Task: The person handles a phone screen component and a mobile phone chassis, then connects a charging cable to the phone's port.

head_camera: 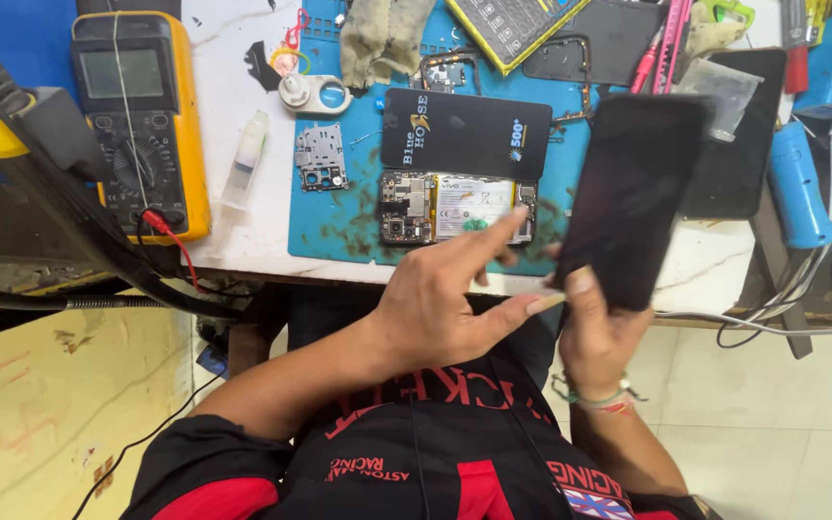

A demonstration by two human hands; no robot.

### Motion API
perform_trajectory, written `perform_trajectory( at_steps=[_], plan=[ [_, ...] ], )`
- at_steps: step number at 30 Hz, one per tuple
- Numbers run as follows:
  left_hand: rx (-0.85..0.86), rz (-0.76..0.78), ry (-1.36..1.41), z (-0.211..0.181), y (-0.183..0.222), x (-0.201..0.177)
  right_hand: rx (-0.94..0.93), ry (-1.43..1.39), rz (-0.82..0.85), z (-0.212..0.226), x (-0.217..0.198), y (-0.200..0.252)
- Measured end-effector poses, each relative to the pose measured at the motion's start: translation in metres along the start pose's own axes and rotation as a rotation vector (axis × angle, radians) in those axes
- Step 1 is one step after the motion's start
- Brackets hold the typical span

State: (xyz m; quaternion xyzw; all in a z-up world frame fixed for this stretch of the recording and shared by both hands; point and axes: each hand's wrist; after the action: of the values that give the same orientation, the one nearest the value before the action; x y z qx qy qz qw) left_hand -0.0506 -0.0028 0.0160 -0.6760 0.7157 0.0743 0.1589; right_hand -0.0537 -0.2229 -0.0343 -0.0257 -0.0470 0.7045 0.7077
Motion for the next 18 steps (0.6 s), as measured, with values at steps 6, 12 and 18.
perform_trajectory(
  at_steps=[6,12,18],
  plan=[
    [-0.094,0.107,0.585,0.008,0.010,-0.001,-0.452,0.673,0.510,0.010,0.027,0.001],
    [-0.367,0.050,0.974,0.031,0.023,-0.007,-0.690,0.609,0.605,0.040,0.037,-0.014],
    [-0.153,-0.226,-0.094,0.029,0.021,-0.067,-1.010,0.535,0.122,0.007,-0.034,0.020]
  ],
)
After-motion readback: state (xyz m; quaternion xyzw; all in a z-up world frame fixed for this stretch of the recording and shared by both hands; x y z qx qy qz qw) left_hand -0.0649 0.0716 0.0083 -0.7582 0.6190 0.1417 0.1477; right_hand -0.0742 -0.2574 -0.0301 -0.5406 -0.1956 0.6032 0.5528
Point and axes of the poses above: each hand's wrist, its own y-axis away from the middle knuckle, its own x-axis out of the palm, z = x × y, and after that the axes turned 7 degrees about -x, right-handed
